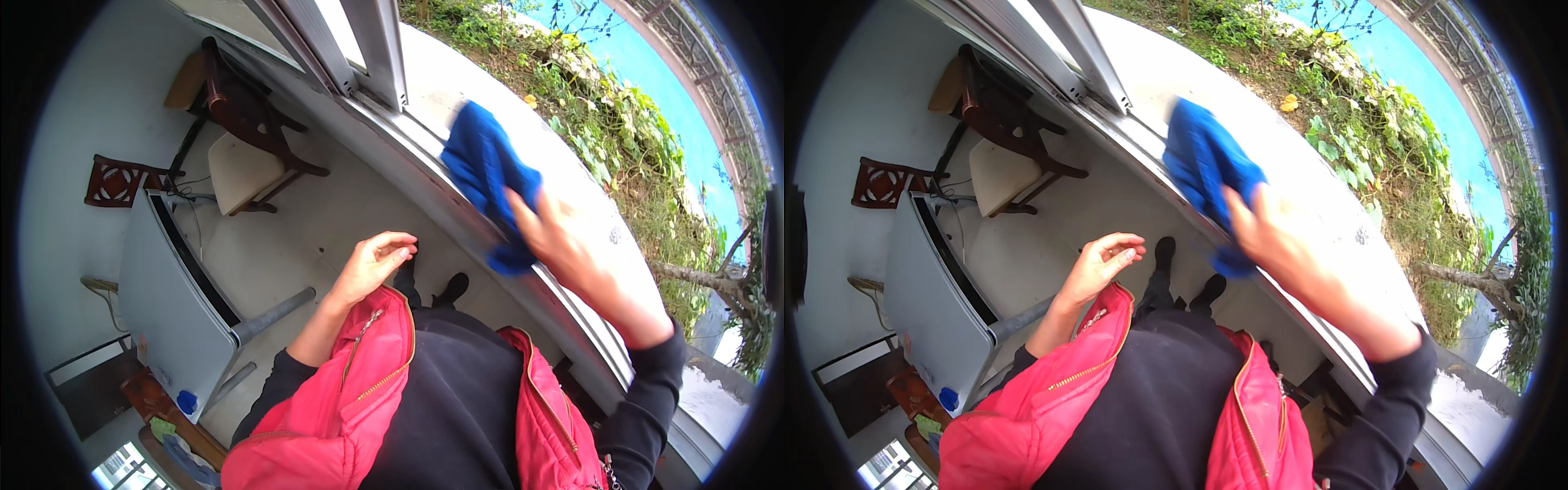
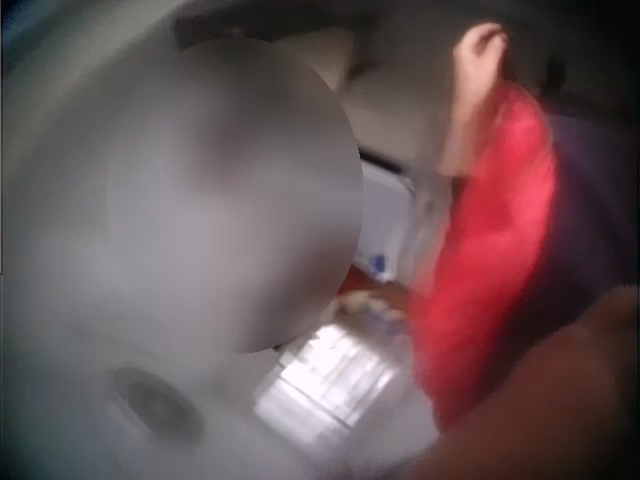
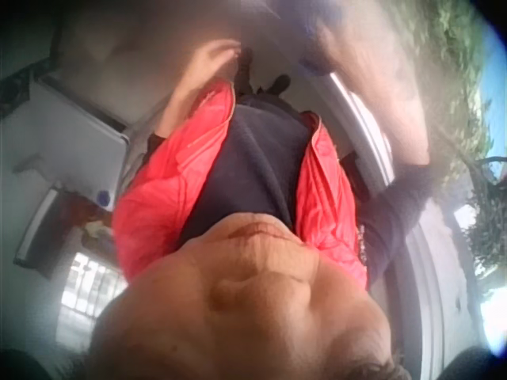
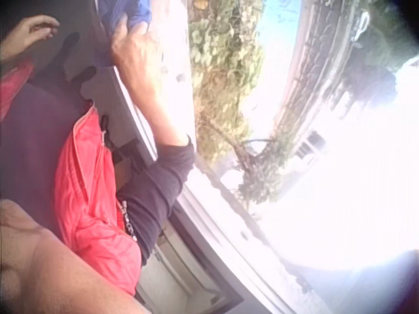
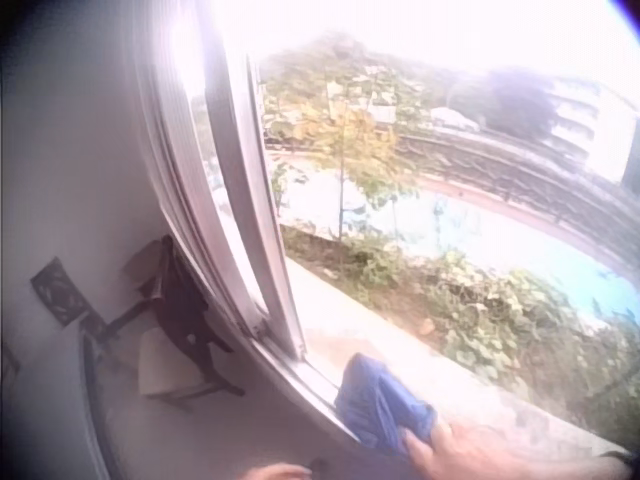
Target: The person cleans a window using a blue cloth, repeatedly wiping the frame and glass. They dip the cloth into a bucket of water, wring it out, and continue wiping different sections of the window. The person also moves a chair to reach higher areas.
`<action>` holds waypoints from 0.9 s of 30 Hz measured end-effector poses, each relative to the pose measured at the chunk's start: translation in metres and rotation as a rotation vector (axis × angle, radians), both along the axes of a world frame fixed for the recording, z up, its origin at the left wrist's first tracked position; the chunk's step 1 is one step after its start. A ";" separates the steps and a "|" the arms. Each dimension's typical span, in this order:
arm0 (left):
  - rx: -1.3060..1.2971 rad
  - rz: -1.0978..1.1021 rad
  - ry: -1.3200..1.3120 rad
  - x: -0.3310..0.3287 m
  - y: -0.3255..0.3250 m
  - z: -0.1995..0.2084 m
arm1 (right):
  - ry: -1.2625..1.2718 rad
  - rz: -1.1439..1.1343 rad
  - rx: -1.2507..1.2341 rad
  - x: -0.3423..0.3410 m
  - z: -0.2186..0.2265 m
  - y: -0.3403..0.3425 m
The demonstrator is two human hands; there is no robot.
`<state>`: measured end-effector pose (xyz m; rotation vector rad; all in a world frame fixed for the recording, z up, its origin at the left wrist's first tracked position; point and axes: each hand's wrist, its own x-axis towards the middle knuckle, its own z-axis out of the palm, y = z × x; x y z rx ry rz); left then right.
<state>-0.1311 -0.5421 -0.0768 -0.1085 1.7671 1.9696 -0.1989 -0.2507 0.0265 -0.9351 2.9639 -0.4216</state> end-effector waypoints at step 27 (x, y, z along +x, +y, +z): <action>0.038 0.039 0.110 0.005 -0.017 -0.008 | 0.578 0.203 0.327 -0.057 -0.016 -0.096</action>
